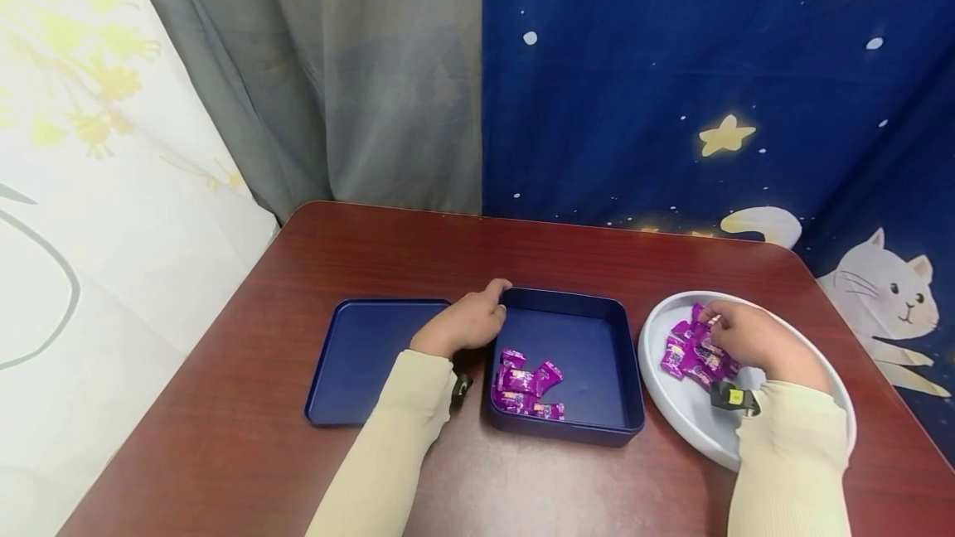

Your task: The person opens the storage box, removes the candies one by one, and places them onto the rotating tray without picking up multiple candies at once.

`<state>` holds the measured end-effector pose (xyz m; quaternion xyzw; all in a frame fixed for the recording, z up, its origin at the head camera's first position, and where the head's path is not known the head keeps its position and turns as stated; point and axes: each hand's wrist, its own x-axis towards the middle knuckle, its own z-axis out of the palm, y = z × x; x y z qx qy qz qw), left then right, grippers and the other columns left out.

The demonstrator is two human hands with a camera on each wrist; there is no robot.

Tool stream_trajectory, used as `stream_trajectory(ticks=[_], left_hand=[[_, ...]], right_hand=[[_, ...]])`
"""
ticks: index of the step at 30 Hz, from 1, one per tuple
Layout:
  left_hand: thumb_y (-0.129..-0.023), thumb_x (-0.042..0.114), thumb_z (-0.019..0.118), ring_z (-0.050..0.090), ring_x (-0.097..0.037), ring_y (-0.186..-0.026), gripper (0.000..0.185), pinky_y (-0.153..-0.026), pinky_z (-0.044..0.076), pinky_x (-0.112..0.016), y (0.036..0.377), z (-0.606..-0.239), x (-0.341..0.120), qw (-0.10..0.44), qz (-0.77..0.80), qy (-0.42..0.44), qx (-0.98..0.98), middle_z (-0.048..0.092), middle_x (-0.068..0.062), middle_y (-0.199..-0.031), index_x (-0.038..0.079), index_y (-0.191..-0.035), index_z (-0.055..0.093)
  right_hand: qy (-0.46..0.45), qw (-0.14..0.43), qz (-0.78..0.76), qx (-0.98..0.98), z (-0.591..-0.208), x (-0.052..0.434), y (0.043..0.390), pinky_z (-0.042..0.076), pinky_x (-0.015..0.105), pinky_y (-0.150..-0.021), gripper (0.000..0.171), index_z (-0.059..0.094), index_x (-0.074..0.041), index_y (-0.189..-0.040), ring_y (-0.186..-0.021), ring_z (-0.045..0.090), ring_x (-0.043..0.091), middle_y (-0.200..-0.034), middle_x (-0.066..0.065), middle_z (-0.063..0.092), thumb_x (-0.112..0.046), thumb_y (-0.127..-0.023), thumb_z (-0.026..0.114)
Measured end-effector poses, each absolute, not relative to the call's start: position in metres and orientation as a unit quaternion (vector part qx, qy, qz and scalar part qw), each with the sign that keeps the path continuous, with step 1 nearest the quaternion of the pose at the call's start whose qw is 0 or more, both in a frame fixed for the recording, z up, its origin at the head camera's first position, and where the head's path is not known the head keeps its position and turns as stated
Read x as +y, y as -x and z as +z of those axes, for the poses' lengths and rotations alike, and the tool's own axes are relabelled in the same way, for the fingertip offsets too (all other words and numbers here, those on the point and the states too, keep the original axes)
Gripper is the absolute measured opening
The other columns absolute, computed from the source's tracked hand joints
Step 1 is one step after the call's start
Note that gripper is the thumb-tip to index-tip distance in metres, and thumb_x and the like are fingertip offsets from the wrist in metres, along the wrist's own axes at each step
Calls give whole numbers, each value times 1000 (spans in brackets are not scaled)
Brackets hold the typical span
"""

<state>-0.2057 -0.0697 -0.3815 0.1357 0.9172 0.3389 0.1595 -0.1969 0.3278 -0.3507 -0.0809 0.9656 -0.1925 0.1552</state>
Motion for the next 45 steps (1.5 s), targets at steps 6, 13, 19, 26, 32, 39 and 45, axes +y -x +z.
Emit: stream_trajectory(ticks=[6, 13, 19, 26, 32, 39, 45], left_hand=[[-106, 22, 41, 52, -28, -128, 47, -109, 37, -48, 205, -381, -70, 159, 340, -137, 917, 51, -13, -144, 15, -152, 32], [-106, 21, 40, 52, -26, -127, 46, -108, 38, -46, 206, -382, -70, 156, 335, -138, 919, 52, -14, -143, 13, -151, 33], [-106, 20, 39, 52, -26, -127, 46, -108, 38, -46, 206, -381, -70, 154, 333, -142, 920, 52, -15, -143, 13, -151, 33], [-106, 19, 39, 52, -26, -127, 46, -108, 38, -46, 206, -381, -70, 154, 333, -143, 919, 52, -14, -143, 12, -151, 33], [-106, 19, 39, 53, -26, -126, 46, -107, 39, -46, 207, -382, -70, 154, 332, -145, 919, 53, -14, -142, 13, -151, 33], [-106, 20, 39, 54, -26, -126, 45, -107, 39, -45, 207, -382, -70, 153, 332, -147, 919, 53, -15, -141, 12, -151, 33], [-106, 20, 39, 53, -26, -126, 46, -107, 39, -46, 207, -381, -70, 155, 332, -142, 919, 53, -15, -141, 13, -151, 33]], right_hand=[[65, 159, -197, 965, -349, 329, 197, 47, 38, -63, 34, 57, 7, -122, -70, 55, 22, -84, 10, 58, -5, -90, 59], [67, 123, -177, 974, -347, 328, 198, 49, 60, -79, 41, 55, 10, -125, -92, 58, 43, -105, 31, 61, -18, -96, 59], [58, 126, -165, 976, -346, 330, 199, 40, 71, -89, 52, 49, 11, -133, -110, 50, 56, -125, 40, 52, -25, -96, 60], [65, 124, -163, 977, -340, 324, 196, 37, 73, -92, 59, 45, 10, -138, -116, 46, 59, -130, 40, 48, -29, -97, 61], [86, 107, -164, 977, -331, 310, 193, 35, 72, -94, 61, 44, 10, -139, -122, 42, 59, -135, 39, 46, -30, -96, 62], [114, 92, -161, 976, -329, 298, 193, 33, 70, -99, 58, 47, 10, -138, -123, 44, 58, -133, 39, 48, -26, -95, 63], [137, 82, -169, 973, -323, 287, 191, 33, 69, -100, 57, 48, 7, -138, -123, 45, 56, -134, 36, 49, -26, -94, 64]])
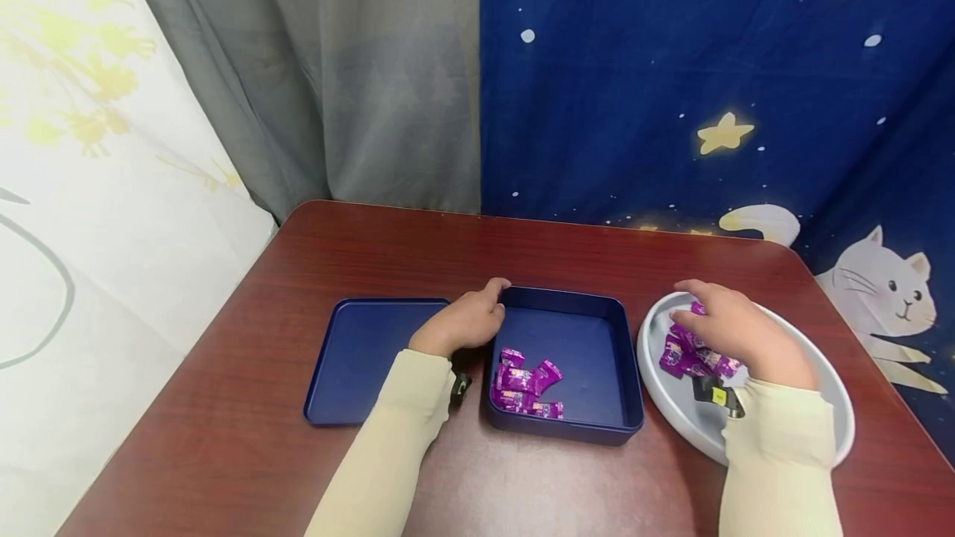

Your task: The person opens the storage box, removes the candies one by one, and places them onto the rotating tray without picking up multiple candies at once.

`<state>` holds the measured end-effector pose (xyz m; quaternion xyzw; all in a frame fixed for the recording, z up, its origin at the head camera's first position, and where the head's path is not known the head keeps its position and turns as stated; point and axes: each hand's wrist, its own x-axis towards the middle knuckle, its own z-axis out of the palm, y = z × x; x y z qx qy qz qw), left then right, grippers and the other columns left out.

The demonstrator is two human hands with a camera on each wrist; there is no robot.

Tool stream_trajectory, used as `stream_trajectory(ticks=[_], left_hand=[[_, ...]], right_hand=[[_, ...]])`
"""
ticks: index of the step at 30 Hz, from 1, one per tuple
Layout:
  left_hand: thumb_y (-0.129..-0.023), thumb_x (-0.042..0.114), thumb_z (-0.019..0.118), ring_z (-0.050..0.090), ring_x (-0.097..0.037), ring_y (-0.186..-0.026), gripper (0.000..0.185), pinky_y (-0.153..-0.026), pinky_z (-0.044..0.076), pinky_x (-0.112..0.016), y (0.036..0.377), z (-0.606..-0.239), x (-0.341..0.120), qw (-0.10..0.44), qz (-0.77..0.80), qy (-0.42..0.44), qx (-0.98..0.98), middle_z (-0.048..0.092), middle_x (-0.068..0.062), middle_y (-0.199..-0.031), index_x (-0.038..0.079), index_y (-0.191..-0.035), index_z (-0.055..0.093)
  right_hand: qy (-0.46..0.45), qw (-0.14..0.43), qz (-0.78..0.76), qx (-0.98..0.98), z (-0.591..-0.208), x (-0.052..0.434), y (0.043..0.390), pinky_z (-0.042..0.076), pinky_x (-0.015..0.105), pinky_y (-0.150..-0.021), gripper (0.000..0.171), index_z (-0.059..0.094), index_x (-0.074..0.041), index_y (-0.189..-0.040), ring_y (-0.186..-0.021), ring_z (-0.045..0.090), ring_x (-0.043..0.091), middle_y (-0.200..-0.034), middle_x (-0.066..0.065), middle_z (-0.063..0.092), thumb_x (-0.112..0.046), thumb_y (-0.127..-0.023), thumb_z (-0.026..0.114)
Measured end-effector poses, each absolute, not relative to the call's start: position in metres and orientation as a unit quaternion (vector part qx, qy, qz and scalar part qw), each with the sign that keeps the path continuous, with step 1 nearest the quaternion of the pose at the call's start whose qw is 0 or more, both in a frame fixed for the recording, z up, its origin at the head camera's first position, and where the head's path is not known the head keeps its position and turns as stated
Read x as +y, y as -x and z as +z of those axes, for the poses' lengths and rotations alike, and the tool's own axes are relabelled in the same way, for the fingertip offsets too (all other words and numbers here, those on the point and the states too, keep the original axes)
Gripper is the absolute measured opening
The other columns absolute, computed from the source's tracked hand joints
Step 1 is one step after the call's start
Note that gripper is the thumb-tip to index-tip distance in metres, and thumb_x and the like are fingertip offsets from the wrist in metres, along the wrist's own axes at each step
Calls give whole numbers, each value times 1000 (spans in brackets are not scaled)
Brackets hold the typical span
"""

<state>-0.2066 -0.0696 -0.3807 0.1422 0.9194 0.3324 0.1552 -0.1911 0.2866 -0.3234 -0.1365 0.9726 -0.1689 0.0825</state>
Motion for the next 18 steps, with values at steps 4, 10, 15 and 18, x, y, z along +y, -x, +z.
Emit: stream_trajectory(ticks=[4, 10, 15, 18], left_hand=[[-106, 19, 39, 53, -28, -126, 46, -107, 39, -47, 206, -380, -70, 153, 335, -141, 919, 53, -15, -141, 12, -151, 34], [-106, 19, 39, 53, -27, -127, 46, -107, 39, -47, 206, -382, -71, 151, 333, -141, 920, 53, -16, -141, 12, -151, 34], [-106, 20, 39, 54, -27, -125, 46, -107, 39, -46, 207, -382, -71, 153, 332, -146, 919, 53, -15, -141, 11, -151, 33], [-106, 21, 40, 54, -26, -125, 46, -107, 39, -45, 207, -382, -70, 155, 329, -146, 920, 53, -14, -142, 13, -151, 32]], right_hand=[[160, 78, -179, 968, -318, 273, 190, 33, 67, -101, 55, 50, 4, -138, -126, 45, 53, -136, 33, 50, -26, -94, 65], [192, 78, -178, 962, -314, 250, 189, 33, 64, -104, 54, 51, 4, -138, -128, 44, 50, -137, 31, 50, -27, -96, 63], [217, 71, -174, 958, -312, 231, 187, 36, 62, -103, 52, 53, 5, -136, -124, 49, 47, -134, 29, 54, -24, -95, 65], [236, 61, -171, 955, -312, 220, 186, 39, 60, -101, 51, 55, 6, -133, -118, 54, 45, -129, 28, 58, -22, -93, 68]])
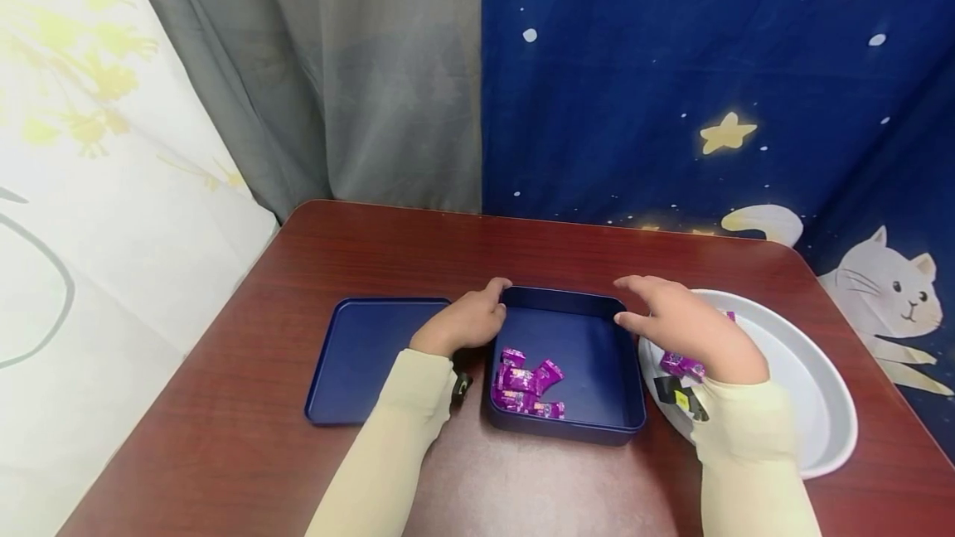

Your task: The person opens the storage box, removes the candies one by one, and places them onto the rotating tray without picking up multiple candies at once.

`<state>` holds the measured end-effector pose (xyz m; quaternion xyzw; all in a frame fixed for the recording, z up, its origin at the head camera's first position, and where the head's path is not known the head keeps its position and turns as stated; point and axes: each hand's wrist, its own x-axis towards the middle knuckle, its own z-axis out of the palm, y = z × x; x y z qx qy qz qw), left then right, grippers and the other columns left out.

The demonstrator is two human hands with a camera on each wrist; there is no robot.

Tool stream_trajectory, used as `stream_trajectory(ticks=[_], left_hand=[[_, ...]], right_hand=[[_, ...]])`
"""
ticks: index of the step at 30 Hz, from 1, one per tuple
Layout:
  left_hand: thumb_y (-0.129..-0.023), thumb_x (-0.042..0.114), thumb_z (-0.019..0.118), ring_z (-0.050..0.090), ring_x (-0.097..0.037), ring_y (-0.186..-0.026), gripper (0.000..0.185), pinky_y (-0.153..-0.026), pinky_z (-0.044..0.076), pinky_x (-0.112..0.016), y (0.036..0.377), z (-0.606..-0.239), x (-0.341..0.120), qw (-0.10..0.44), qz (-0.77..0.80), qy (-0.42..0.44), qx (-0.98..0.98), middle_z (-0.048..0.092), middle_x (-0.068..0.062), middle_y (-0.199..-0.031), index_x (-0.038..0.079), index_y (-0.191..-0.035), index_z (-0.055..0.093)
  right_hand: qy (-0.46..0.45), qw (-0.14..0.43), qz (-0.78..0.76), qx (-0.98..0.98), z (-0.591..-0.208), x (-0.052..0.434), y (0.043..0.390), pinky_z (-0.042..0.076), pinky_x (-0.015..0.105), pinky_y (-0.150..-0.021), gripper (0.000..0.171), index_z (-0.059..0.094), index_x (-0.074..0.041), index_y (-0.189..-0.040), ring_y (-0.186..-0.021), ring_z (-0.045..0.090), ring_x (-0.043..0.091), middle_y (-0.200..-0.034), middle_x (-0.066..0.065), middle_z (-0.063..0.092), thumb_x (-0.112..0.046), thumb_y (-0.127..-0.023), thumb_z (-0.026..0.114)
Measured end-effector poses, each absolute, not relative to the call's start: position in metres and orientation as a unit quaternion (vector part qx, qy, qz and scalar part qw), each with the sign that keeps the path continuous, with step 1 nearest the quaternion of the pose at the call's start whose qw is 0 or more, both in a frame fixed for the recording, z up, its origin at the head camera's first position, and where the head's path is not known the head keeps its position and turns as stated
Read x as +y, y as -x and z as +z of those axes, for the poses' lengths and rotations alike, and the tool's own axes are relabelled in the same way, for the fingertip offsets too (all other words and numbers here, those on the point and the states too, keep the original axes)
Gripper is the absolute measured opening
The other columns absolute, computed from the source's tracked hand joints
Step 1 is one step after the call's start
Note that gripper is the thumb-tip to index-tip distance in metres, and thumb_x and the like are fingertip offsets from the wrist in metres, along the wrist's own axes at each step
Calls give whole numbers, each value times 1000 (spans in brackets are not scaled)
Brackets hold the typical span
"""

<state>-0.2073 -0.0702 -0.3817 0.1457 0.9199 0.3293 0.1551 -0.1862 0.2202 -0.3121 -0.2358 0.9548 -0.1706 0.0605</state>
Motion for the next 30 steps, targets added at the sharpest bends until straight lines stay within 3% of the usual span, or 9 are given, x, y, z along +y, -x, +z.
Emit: stream_trajectory(ticks=[7, 20, 30], left_hand=[[-106, 20, 40, 53, -26, -127, 47, -108, 38, -46, 207, -380, -71, 156, 334, -144, 918, 52, -15, -143, 13, -152, 32], [-107, 23, 39, 54, -24, -124, 46, -107, 39, -45, 208, -384, -71, 168, 331, -139, 918, 51, -13, -144, 14, -152, 31], [-107, 24, 38, 54, -24, -126, 46, -106, 40, -46, 209, -380, -71, 171, 328, -138, 919, 50, -12, -145, 15, -152, 32]], right_hand=[[279, 41, -140, 949, -320, 189, 187, 43, 54, -100, 46, 60, 3, -128, -114, 59, 39, -121, 21, 63, -19, -90, 73], [360, 78, -86, 926, -336, 150, 189, 50, 45, -94, 43, 64, -2, -125, -106, 63, 28, -117, 13, 64, -22, -88, 76], [453, 87, -15, 887, -347, 132, 190, 55, 38, -83, 38, 67, -9, -117, -92, 64, 19, -102, 4, 66, -30, -87, 77]])
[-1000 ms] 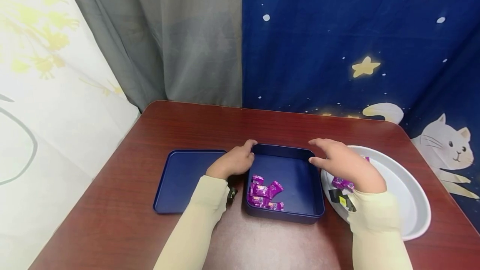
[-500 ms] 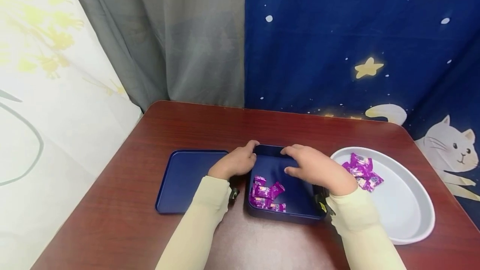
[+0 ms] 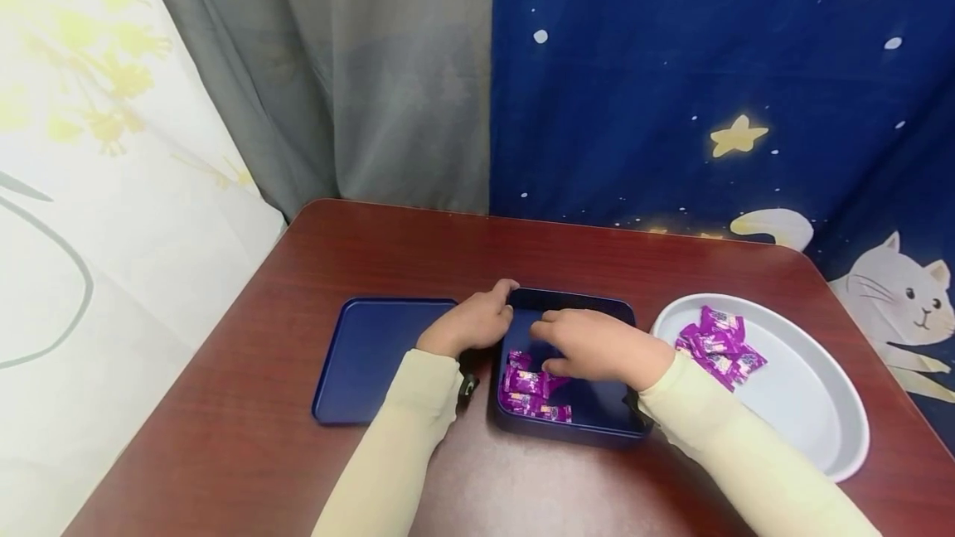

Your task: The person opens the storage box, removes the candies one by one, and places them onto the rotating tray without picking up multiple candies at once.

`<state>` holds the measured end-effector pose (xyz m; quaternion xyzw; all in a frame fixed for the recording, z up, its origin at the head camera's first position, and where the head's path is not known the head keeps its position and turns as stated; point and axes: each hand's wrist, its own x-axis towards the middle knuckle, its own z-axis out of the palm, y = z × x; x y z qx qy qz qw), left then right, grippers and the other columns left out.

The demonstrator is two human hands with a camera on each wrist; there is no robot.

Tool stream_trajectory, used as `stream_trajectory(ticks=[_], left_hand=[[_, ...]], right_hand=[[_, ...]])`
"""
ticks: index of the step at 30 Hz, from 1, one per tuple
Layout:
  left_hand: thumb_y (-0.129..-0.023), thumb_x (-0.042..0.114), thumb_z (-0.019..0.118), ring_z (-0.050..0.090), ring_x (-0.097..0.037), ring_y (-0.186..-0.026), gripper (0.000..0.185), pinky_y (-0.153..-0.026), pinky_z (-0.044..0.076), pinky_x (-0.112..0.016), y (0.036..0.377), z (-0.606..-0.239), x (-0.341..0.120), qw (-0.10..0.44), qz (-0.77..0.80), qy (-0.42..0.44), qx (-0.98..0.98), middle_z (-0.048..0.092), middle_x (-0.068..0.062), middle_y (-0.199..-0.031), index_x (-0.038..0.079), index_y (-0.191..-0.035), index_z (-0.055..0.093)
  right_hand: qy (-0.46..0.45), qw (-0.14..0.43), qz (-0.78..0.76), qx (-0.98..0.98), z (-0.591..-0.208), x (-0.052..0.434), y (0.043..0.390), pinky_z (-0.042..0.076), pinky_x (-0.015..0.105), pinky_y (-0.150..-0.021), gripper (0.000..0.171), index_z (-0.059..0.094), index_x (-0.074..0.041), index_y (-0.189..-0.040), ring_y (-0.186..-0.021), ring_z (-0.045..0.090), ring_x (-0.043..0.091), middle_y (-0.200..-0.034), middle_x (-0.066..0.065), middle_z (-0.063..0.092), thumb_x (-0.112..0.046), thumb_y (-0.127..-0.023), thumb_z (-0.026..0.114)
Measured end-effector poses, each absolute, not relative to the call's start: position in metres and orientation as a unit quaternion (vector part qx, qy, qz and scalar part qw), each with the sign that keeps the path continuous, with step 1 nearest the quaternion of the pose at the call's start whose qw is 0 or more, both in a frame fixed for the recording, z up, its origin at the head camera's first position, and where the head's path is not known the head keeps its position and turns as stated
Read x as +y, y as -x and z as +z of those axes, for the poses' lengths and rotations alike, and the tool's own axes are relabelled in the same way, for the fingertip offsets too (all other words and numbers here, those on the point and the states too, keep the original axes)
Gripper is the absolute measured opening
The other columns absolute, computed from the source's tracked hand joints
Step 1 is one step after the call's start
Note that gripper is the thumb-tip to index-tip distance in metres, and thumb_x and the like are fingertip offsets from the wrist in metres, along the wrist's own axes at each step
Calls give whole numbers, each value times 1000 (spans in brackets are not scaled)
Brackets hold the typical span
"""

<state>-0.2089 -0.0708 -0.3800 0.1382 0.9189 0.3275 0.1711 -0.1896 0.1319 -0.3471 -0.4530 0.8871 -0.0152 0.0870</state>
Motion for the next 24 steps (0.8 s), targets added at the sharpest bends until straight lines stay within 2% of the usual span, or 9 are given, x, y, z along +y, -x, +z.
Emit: stream_trajectory(ticks=[6, 12, 15, 19, 24], left_hand=[[-107, 24, 37, 59, -22, -116, 46, -100, 44, -44, 210, -381, -71, 172, 321, -137, 921, 55, -12, -140, 16, -153, 31], [-107, 23, 37, 60, -21, -103, 47, -93, 45, -42, 209, -381, -72, 178, 326, -135, 919, 61, -13, -127, 16, -153, 30], [-107, 24, 37, 59, -21, -111, 47, -98, 45, -43, 209, -381, -73, 176, 326, -134, 919, 56, -12, -137, 17, -153, 30], [-107, 24, 37, 58, -22, -115, 47, -101, 44, -44, 208, -380, -72, 174, 329, -138, 918, 54, -12, -141, 16, -153, 31], [-107, 24, 37, 59, -21, -97, 46, -91, 45, -40, 210, -381, -72, 175, 326, -141, 918, 63, -12, -119, 16, -152, 31]], right_hand=[[498, 81, -9, 863, -348, 121, 187, 54, 35, -86, 39, 66, -10, -118, -94, 64, 17, -104, 2, 67, -34, -89, 74], [525, 82, 9, 847, -351, 112, 187, 53, 31, -76, 31, 66, -11, -109, -77, 57, 11, -88, -4, 60, -32, -88, 75], [524, 99, 9, 846, -353, 108, 187, 52, 31, -75, 30, 66, -12, -107, -75, 54, 10, -86, -6, 56, -32, -87, 76], [521, 114, 2, 846, -357, 105, 187, 51, 31, -73, 29, 65, -13, -104, -74, 53, 9, -86, -7, 54, -31, -85, 78], [527, 111, -5, 843, -361, 105, 188, 47, 30, -68, 27, 63, -14, -97, -71, 49, 9, -83, -8, 50, -29, -82, 80]])
